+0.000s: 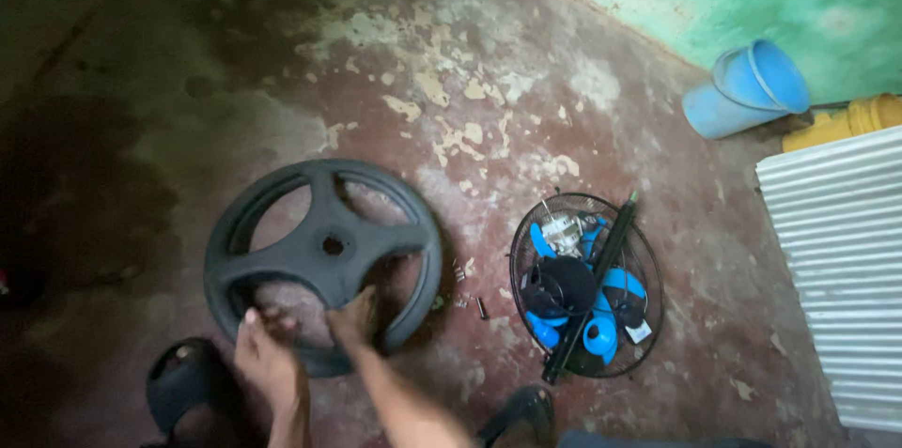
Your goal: The person disassembles a standing fan by removing the steering wheel base, pole, and motor components. They then reassemble the fan by attaching the pole to the base and securing it with a screwdriver.
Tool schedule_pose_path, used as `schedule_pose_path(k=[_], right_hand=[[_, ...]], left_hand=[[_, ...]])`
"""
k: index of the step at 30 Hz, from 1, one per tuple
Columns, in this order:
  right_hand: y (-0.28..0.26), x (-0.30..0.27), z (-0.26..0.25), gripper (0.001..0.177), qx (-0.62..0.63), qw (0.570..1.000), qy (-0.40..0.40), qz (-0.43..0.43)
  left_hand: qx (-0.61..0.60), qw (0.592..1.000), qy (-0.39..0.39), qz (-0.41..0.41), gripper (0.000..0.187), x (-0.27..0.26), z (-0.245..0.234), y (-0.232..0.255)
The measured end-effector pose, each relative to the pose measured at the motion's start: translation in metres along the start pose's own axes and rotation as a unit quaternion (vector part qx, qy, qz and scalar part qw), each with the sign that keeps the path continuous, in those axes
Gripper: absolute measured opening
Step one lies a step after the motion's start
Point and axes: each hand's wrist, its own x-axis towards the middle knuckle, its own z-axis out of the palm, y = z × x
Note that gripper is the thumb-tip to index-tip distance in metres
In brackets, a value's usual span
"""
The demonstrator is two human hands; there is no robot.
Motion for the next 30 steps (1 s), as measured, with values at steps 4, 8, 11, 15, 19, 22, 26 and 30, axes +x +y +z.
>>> schedule_pose_path(k=[4, 8, 11, 15, 19, 22, 26, 30], right_hand=[[-0.003, -0.018, -0.047, 0.117, 0.023, 0.999, 0.004, -0.025], [-0.016, -0.055, -0.112, 0.119, 0.031, 0.997, 0.028, -0.072], [-0.014, -0.076, -0.153, 0.103, 0.029, 0.994, 0.057, -0.094], [0.007, -0.099, -0.195, 0.081, 0.145, 0.982, 0.034, -0.113], [0.032, -0.115, -0.217, 0.081, 0.362, 0.923, -0.098, -0.085], [0.047, -0.125, -0.239, 0.081, 0.542, 0.796, -0.251, -0.095], [0.066, -0.150, -0.264, 0.082, 0.671, 0.556, -0.470, -0.142], [0.076, -0.174, -0.271, 0.082, 0.669, 0.423, -0.588, -0.166]], left_hand=[[0.017, 0.997, -0.035, 0.070, 0.036, -0.007, 0.019, 0.043], [0.158, 0.966, 0.030, 0.203, 0.031, -0.025, 0.028, 0.090], [0.310, 0.915, 0.084, 0.243, 0.030, -0.048, 0.029, 0.125], [0.363, 0.874, 0.052, 0.318, 0.053, -0.078, 0.039, 0.170], [0.200, 0.926, -0.044, 0.318, 0.043, -0.103, 0.051, 0.199], [0.116, 0.955, -0.148, 0.228, 0.027, -0.108, 0.052, 0.207], [0.204, 0.936, -0.234, 0.163, 0.026, -0.110, 0.057, 0.189], [0.287, 0.888, -0.289, 0.213, 0.033, -0.128, 0.060, 0.176]])
